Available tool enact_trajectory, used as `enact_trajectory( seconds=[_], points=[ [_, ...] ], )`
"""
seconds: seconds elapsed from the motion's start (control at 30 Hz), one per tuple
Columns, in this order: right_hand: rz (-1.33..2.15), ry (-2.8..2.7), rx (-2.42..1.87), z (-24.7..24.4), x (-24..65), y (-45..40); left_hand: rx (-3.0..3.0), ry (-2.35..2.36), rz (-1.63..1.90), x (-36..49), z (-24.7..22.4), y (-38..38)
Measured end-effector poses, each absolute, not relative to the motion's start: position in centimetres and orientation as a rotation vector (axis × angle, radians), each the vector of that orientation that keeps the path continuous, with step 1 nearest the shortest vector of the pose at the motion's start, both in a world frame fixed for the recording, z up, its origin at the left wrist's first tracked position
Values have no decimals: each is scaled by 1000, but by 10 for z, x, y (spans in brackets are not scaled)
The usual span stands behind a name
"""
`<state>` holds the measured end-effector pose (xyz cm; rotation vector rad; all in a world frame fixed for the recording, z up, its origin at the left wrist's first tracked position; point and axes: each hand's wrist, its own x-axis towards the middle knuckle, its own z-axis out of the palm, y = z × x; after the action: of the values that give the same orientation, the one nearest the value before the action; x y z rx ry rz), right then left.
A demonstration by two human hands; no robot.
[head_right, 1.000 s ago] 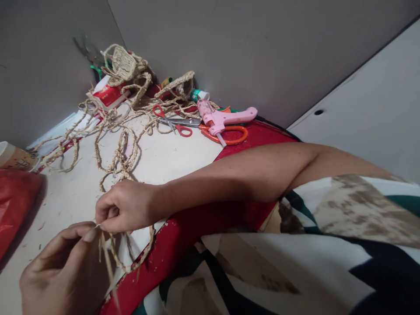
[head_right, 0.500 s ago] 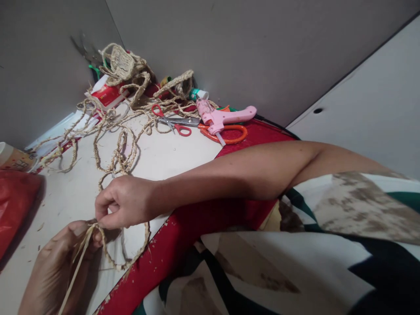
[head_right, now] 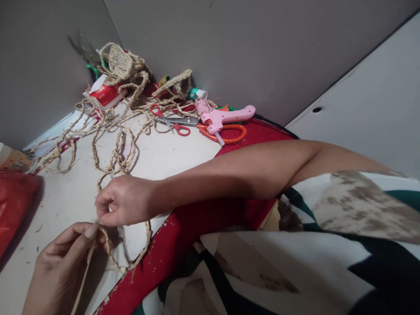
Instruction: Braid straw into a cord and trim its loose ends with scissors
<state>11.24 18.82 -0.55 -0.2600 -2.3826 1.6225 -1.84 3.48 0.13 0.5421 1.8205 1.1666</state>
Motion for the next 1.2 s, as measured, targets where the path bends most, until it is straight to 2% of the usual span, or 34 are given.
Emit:
enact_trajectory(
  seconds=[0.47,0.8,0.97,1.1,1.2],
  points=[
    [1534,-2487,-126,-7,112,190,296,1346,1054,-41,-3,37],
    [1501,-2597,-60,11,117,195,453,1495,1149,-37,2,38],
    [1762,-2512,-134,9,118,196,396,1454,1228,-35,2,39],
    [2160,-2169,-310,1,114,196,198,1478,1394,-37,-2,44],
    [2265,-1901,-424,-2,110,197,130,1438,1353,-43,-12,47]
  ],
)
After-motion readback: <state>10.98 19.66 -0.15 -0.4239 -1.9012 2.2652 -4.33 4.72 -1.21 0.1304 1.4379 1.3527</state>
